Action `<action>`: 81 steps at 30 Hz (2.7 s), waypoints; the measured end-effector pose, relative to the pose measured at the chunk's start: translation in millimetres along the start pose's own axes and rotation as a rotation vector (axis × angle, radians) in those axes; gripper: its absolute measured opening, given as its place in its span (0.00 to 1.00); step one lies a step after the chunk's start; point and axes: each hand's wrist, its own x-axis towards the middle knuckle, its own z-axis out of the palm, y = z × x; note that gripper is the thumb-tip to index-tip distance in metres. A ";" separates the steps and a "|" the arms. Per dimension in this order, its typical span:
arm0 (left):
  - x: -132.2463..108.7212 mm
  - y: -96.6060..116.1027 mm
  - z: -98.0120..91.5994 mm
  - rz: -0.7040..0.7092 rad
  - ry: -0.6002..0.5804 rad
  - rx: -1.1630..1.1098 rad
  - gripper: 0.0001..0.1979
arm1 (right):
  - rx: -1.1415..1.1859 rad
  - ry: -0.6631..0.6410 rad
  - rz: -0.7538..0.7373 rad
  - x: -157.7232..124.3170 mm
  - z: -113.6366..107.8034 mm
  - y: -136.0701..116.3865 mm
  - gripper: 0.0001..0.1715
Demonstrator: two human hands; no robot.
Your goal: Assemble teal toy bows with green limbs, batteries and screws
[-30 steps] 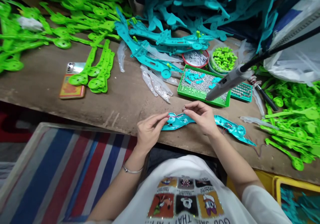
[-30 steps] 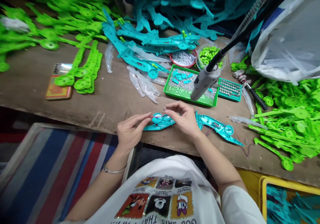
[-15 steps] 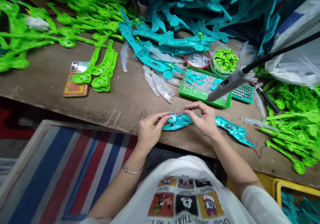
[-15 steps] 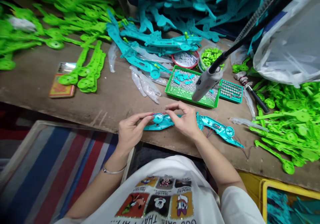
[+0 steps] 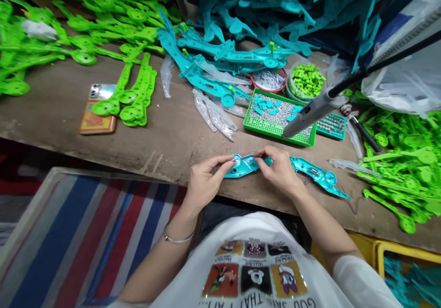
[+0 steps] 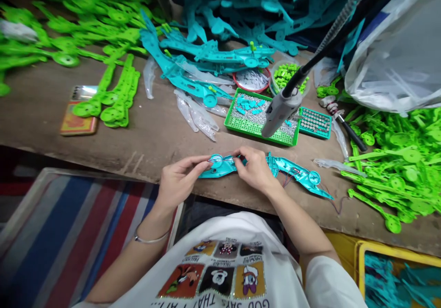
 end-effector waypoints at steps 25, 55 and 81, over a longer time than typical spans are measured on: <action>10.3 2.8 0.1 -0.111 -0.052 -0.178 0.20 | 0.876 0.030 0.368 25.9 -0.5 -17.1 0.20; 9.0 -4.3 -5.7 -0.017 0.074 0.003 0.18 | 0.095 0.037 0.015 21.3 8.7 -6.6 0.02; -5.8 0.9 9.9 0.254 0.208 0.285 0.14 | 0.045 0.017 -0.016 3.2 15.2 -3.1 0.16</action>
